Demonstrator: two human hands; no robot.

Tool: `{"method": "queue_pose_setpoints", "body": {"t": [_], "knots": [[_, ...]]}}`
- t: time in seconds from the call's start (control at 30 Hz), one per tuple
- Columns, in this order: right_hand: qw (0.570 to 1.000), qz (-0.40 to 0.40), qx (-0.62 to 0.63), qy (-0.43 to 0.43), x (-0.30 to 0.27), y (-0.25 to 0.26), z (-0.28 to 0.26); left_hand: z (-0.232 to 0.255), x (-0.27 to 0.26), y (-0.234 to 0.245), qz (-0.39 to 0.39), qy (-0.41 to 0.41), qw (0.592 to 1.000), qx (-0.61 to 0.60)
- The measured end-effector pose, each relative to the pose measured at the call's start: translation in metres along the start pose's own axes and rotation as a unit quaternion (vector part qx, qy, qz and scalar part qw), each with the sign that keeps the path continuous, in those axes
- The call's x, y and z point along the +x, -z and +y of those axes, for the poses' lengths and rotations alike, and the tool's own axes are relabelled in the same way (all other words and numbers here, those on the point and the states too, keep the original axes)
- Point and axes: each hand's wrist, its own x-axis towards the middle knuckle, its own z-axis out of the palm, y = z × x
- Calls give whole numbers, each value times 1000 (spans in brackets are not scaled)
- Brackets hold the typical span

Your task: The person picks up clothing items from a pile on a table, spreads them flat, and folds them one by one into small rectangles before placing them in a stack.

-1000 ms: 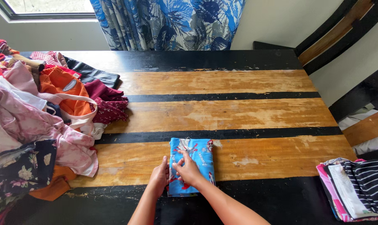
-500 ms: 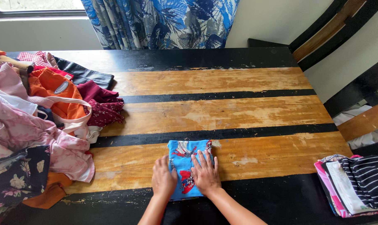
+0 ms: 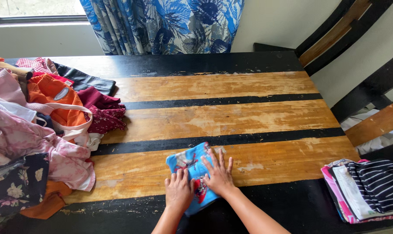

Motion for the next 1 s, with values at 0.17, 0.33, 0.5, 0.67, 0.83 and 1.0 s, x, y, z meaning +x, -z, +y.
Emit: {"method": "queue_pose_setpoints", "body": {"t": [0.17,0.33,0.5,0.67,0.83,1.0], "knots": [[989,50,83,-109,2,-16,31,19,-15,-6,-101,10,994,-44],[968,108,176,-139,13,-46,97,19,-10,-13,-156,27,982,-98],[885,139,402,-187,39,-82,140,-7,26,-13,115,94,973,-178],[902,65,395,-164,50,-87,131,-29,56,-32,-35,193,957,-212],[939,-12,309,-148,53,-71,123,-49,77,-57,-68,187,959,-203],[832,-143,487,-224,46,1,112,-37,85,-28,-113,237,902,-343]]}}
